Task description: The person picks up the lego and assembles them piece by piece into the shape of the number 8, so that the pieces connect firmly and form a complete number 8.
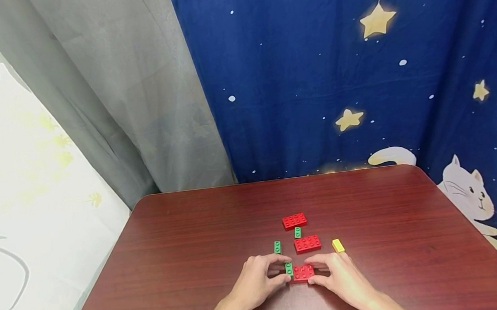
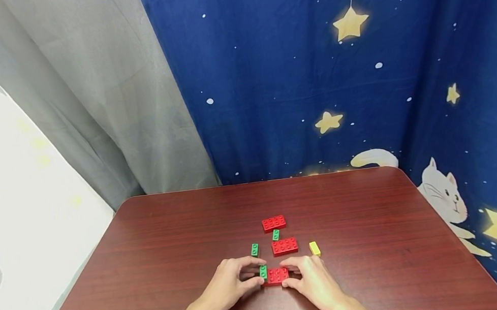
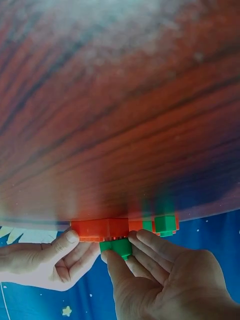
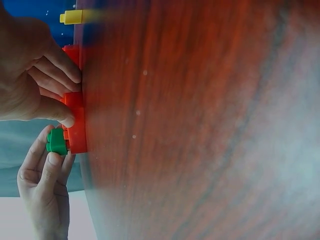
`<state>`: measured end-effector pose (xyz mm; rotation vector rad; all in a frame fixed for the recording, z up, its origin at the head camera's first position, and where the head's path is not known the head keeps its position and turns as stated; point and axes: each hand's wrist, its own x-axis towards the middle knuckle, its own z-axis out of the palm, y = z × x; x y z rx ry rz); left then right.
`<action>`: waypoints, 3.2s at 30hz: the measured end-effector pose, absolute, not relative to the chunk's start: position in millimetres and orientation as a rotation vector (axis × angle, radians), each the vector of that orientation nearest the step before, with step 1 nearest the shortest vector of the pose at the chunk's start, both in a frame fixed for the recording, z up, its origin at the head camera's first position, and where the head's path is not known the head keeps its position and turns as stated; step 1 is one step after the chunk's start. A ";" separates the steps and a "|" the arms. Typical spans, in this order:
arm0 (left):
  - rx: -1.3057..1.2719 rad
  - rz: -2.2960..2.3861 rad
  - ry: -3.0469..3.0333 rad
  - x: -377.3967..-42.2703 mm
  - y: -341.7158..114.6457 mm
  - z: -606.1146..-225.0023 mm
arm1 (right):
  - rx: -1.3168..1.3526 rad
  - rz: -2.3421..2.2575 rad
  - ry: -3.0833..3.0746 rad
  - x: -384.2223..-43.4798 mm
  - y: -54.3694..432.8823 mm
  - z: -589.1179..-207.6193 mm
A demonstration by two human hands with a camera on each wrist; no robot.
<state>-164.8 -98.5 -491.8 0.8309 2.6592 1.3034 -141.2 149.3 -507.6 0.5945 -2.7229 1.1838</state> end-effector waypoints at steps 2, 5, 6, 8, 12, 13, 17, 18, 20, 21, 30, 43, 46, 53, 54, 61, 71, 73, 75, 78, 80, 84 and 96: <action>0.813 1.339 2.624 -165.3 -98.2 -491.7 | 0.597 1.185 -2.720 -141.3 149.6 -507.9; 0.788 1.388 2.572 -165.9 -98.2 -491.9 | 0.605 1.187 -2.714 -141.3 149.9 -507.8; 0.782 1.399 2.562 -166.1 -98.2 -492.2 | 0.606 1.188 -2.712 -141.3 150.0 -508.0; 0.772 1.416 2.546 -166.5 -98.3 -492.9 | 0.611 1.190 -2.708 -141.4 150.1 -508.2; 0.762 1.436 2.523 -167.3 -98.5 -493.8 | 0.608 1.189 -2.709 -141.8 149.8 -508.5; 0.759 1.441 2.516 -167.4 -98.5 -493.9 | 0.609 1.187 -2.710 -142.0 149.6 -508.6; 0.749 1.455 2.501 -167.6 -98.6 -494.4 | 0.603 1.164 -2.717 -142.6 148.3 -508.8; 0.747 1.458 2.500 -167.7 -98.6 -494.6 | 0.606 1.153 -2.717 -142.7 148.3 -508.9; 0.744 1.464 2.499 -167.6 -98.6 -495.1 | 0.610 1.133 -2.714 -142.6 148.2 -508.7; 0.744 1.466 2.498 -167.6 -98.6 -495.3 | 0.613 1.125 -2.712 -142.5 148.3 -508.7; 0.740 1.468 2.490 -167.9 -98.4 -494.3 | 0.624 1.136 -2.703 -143.1 148.0 -509.7; 0.757 1.457 2.491 -169.1 -98.6 -494.7 | 0.628 1.147 -2.707 -145.2 147.5 -511.6; 0.762 1.440 2.504 -169.7 -98.1 -494.9 | 0.629 1.153 -2.710 -145.1 147.7 -511.4; 0.780 1.385 2.540 -171.3 -97.4 -493.5 | 0.623 1.134 -2.706 -144.9 146.6 -511.0; 0.784 1.376 2.545 -171.5 -97.4 -493.5 | 0.620 1.129 -2.706 -144.9 146.4 -510.9; 0.825 1.359 2.559 -171.7 -97.4 -493.4 | 0.617 1.109 -2.721 -144.4 147.0 -508.3; 0.822 1.373 2.544 -172.4 -97.7 -494.1 | 0.623 1.108 -2.718 -145.4 146.9 -509.4; 0.824 1.362 2.543 -173.4 -97.6 -493.3 | 0.621 1.110 -2.714 -145.3 147.1 -509.8; 0.824 1.341 2.551 -174.1 -97.9 -492.3 | 0.622 1.125 -2.710 -144.8 147.2 -510.0; 0.816 1.317 2.562 -174.3 -98.6 -490.8 | 0.626 1.154 -2.702 -143.9 147.6 -509.6; 0.809 1.310 2.565 -174.1 -98.9 -490.7 | 0.631 1.176 -2.693 -143.6 148.1 -509.2; 0.790 1.334 2.545 -173.6 -98.3 -491.2 | 0.640 1.238 -2.682 -143.3 150.3 -508.6; 0.749 1.406 2.506 -170.9 -98.5 -494.3 | 0.610 1.564 -2.646 -141.6 155.7 -509.3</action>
